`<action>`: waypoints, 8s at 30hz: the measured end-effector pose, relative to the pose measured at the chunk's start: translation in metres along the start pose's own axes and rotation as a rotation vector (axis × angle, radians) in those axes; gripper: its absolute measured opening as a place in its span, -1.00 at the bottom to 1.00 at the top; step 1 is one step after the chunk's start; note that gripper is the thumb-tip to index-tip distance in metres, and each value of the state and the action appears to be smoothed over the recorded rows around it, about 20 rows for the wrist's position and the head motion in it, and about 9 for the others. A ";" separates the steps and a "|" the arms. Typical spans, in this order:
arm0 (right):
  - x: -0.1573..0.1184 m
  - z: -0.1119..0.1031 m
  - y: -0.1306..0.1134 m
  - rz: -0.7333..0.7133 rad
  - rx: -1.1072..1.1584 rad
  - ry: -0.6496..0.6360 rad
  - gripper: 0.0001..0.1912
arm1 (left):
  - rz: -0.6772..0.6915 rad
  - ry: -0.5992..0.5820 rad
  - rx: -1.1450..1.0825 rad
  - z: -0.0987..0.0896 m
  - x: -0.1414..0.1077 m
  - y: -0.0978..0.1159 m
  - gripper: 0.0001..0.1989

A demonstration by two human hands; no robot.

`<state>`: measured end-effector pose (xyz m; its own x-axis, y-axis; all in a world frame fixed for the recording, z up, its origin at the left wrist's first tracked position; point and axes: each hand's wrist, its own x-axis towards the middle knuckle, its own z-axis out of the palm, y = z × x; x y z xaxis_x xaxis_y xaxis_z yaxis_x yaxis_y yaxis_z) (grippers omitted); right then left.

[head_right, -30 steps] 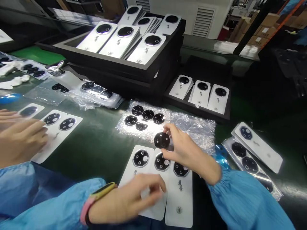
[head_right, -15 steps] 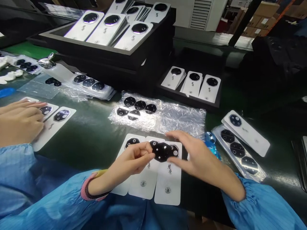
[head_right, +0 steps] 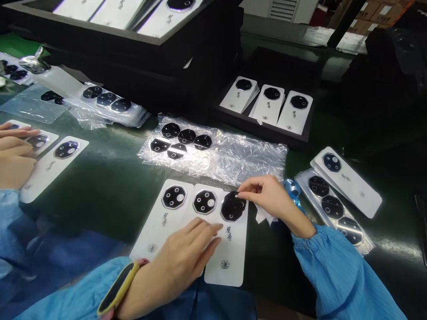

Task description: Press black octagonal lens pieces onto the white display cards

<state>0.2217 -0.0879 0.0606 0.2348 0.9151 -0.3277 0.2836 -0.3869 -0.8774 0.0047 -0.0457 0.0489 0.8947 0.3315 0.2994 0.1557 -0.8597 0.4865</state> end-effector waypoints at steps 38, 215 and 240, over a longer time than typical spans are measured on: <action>-0.001 0.011 0.009 -0.075 -0.235 0.027 -0.90 | 0.199 -0.021 0.347 0.028 -0.014 0.004 -0.66; 0.090 0.056 -0.081 -0.228 -0.565 0.202 -0.48 | -0.326 0.146 -0.623 -0.050 -0.045 -0.046 -0.81; 0.003 0.054 -0.071 -0.155 -0.080 -0.070 -0.89 | -0.889 0.089 -1.177 -0.041 -0.016 -0.038 -0.63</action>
<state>0.1524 -0.0517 0.1027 0.1181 0.9690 -0.2171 0.3848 -0.2462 -0.8896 -0.0331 -0.0026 0.0598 0.6547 0.6285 -0.4200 0.1660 0.4225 0.8910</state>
